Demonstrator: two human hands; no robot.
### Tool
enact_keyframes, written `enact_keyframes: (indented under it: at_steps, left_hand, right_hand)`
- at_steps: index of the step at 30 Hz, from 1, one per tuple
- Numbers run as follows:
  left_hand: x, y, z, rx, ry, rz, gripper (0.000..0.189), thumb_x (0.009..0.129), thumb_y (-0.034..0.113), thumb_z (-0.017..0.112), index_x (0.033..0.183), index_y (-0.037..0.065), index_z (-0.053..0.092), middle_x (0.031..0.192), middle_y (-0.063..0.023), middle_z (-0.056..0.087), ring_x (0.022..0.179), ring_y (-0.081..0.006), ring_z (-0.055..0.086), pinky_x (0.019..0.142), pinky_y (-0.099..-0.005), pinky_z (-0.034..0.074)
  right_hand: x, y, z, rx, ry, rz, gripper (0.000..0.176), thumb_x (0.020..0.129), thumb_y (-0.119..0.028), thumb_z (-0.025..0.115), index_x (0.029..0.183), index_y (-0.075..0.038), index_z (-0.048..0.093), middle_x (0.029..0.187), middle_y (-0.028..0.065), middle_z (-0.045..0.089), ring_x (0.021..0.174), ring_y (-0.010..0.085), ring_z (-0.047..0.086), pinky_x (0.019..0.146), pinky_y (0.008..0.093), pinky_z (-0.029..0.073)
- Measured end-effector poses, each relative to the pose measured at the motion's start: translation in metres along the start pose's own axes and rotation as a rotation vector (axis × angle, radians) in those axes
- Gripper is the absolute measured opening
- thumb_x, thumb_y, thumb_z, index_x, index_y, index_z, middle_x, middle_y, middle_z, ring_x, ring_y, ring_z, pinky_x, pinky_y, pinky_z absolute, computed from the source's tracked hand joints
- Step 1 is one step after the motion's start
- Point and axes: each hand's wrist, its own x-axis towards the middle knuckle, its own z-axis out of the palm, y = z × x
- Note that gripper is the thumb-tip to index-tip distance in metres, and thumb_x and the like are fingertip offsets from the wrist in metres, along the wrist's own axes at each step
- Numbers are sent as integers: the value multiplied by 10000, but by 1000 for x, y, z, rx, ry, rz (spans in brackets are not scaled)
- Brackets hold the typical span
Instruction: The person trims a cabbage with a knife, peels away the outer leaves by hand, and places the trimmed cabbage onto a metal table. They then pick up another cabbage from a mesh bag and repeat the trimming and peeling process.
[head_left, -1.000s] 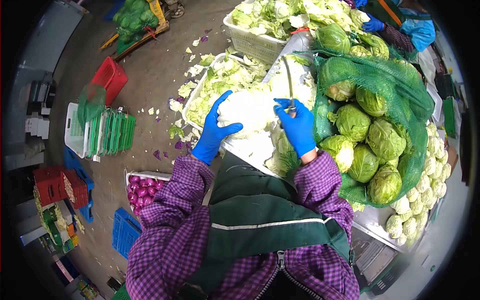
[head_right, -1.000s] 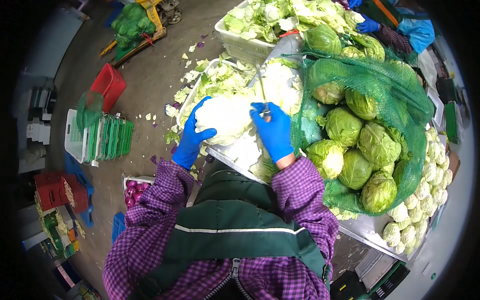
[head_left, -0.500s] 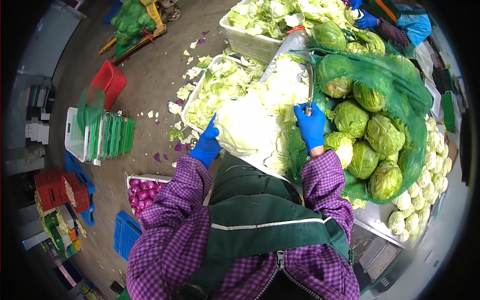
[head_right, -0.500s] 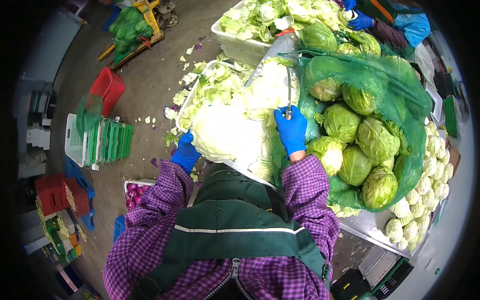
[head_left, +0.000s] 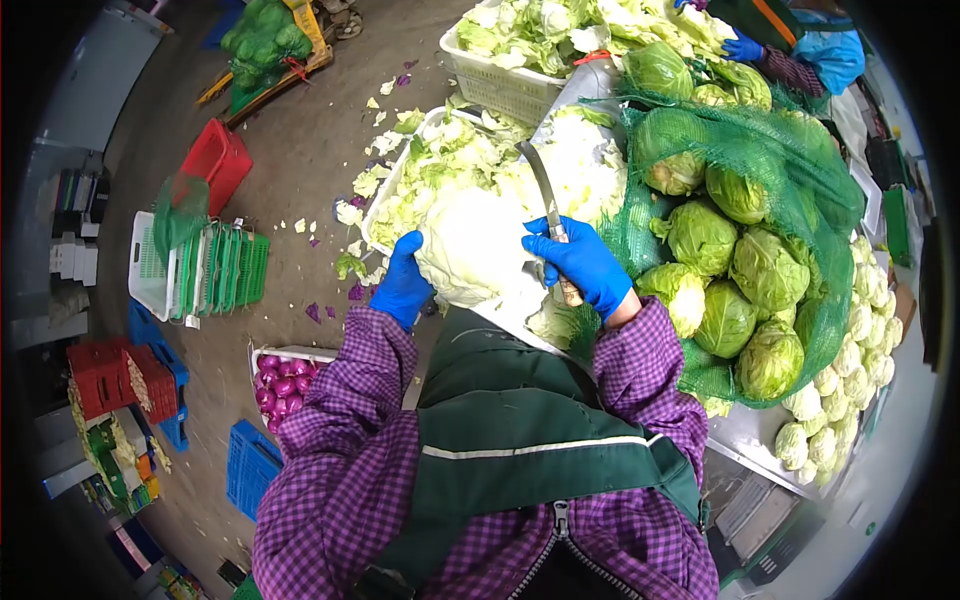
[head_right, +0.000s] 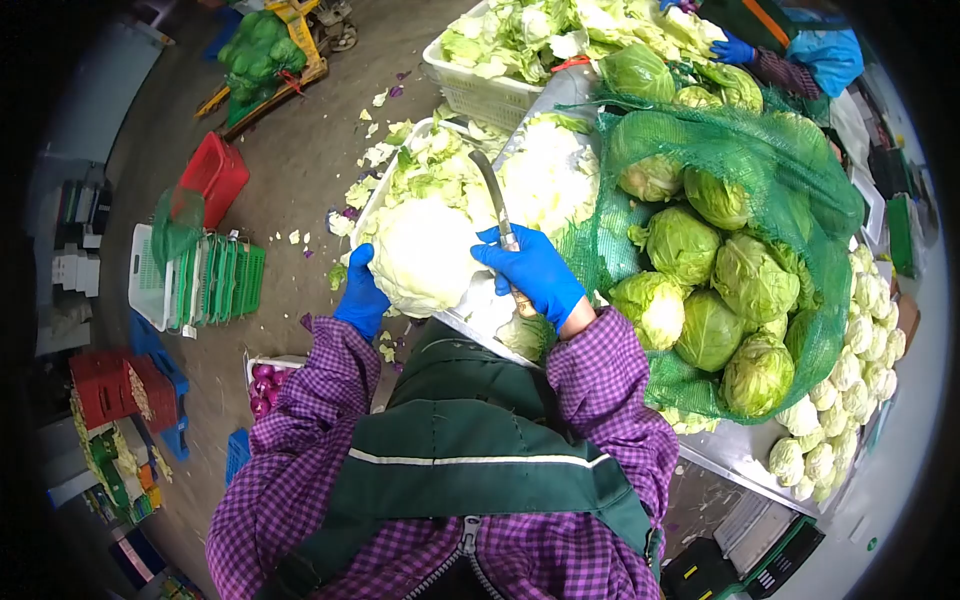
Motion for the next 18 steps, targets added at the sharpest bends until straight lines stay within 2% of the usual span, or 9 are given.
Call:
enact_keyframes:
  at_steps: [7, 10, 12, 16, 18]
  left_hand:
    - [-2, 2, 0, -65, 3, -25, 791, 811, 429, 580, 1429, 37, 282, 1409, -146, 408, 1279, -281, 423, 1071, -430, 334]
    - [3, 1, 5, 0, 65, 5, 784, 814, 414, 580, 1430, 36, 277, 1411, -150, 403, 1275, -279, 427, 1070, -427, 336]
    - [8, -1, 5, -29, -18, 29, 754, 824, 385, 569, 1426, 34, 282, 1407, -153, 406, 1270, -281, 433, 1065, -423, 346]
    - [16, -5, -1, -43, -34, 61, 723, 815, 326, 575, 1414, 27, 300, 1384, -155, 428, 1265, -280, 440, 1059, -421, 356]
    - [22, -7, -7, 44, -21, 146, 715, 795, 279, 588, 1402, 17, 314, 1360, -155, 448, 1262, -279, 442, 1058, -417, 358]
  right_hand:
    - [-11, -13, 0, 71, 45, -68, 308, 784, -103, 710, 1027, 22, 567, 708, 25, 576, 483, 73, 511, 449, 216, 446]
    - [-18, -21, 1, 1, 136, -188, 296, 770, -71, 715, 1019, 8, 577, 710, -4, 550, 518, 66, 518, 454, 221, 449]
    - [-21, -22, 0, 12, 146, -215, 292, 768, -66, 715, 1017, 5, 579, 710, -7, 545, 522, 66, 517, 455, 220, 446]
    - [-34, -26, -9, 54, 180, -295, 283, 761, -30, 705, 1009, 2, 572, 708, -11, 541, 517, 61, 505, 444, 221, 420]
    - [-48, -32, -18, 71, 106, -281, 281, 757, -12, 699, 1004, 0, 566, 691, -11, 535, 496, 59, 491, 438, 221, 406]
